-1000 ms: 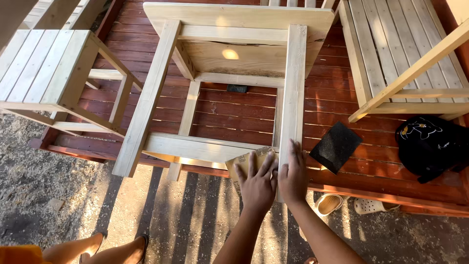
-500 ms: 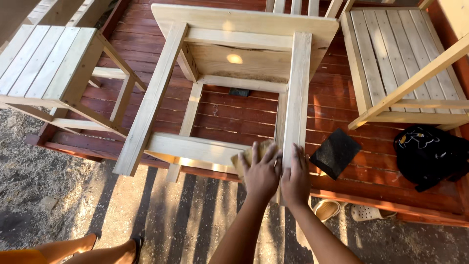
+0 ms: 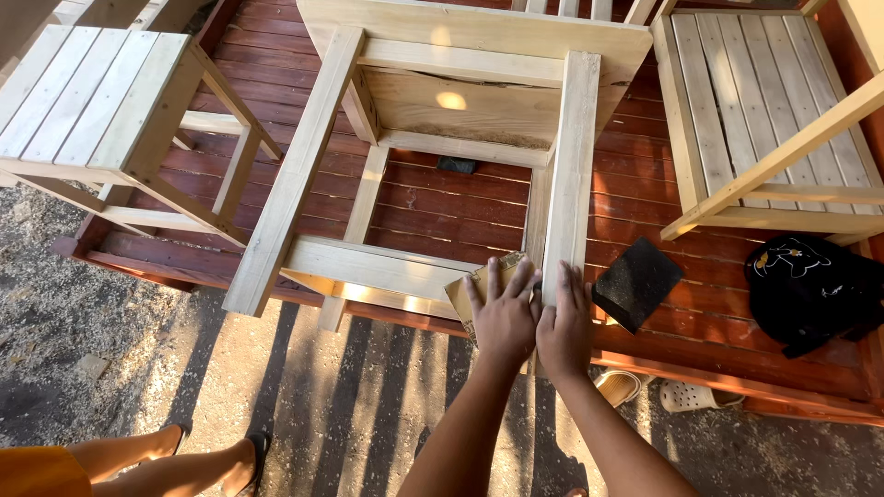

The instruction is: The person sands an unfinished wooden chair frame with sheets of sandpaper, rubbing the legs, side rails, and seat slats by hand. They reposition the chair, switch sanding blocks, and work over different surfaces of the frame throughout the clip.

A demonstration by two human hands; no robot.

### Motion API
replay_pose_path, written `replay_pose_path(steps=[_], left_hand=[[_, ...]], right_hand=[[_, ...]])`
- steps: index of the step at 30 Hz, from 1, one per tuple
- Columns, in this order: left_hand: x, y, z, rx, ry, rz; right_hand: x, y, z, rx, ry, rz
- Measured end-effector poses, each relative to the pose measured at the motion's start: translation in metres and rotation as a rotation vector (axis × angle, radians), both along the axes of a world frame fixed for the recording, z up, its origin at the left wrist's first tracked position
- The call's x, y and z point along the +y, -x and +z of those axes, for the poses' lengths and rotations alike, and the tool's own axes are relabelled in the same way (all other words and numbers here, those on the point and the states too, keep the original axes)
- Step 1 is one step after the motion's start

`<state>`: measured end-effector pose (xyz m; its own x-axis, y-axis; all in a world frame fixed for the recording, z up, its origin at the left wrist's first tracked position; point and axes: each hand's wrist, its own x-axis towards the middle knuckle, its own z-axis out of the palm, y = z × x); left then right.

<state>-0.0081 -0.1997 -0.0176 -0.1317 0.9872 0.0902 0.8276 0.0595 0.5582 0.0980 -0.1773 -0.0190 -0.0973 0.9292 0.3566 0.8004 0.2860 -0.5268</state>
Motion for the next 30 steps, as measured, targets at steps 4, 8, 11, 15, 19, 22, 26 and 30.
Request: replay_pose_path(steps=[4, 8, 11, 15, 19, 22, 26, 30], left_hand=[[-0.011, -0.003, -0.008, 0.066, -0.117, -0.042], [-0.032, 0.024, -0.015, 0.105, -0.111, -0.167], [-0.026, 0.087, -0.019, 0.178, -0.08, -0.005], [-0.022, 0.205, -0.029, 0.309, -0.017, 0.356], [-0.018, 0.23, -0.037, 0.446, 0.065, 0.377], [-0.017, 0.144, -0.036, 0.608, -0.13, 0.294], [-0.024, 0.01, -0.039, 0.113, -0.193, -0.022], [-0.03, 0.032, -0.062, 0.191, -0.087, -0.222]], right_hand=[[-0.001, -0.001, -0.001, -0.013, -0.025, 0.018], [-0.001, -0.003, -0.002, -0.059, -0.04, 0.036], [-0.001, -0.005, -0.003, -0.098, -0.072, 0.052], [0.0, -0.003, -0.004, -0.12, -0.076, 0.051], [0.001, 0.002, -0.002, -0.2, -0.079, 0.031], [0.003, 0.004, 0.0, -0.266, -0.093, 0.027], [0.005, 0.003, 0.002, -0.26, -0.065, 0.042], [0.003, 0.001, 0.0, -0.332, -0.104, 0.043]])
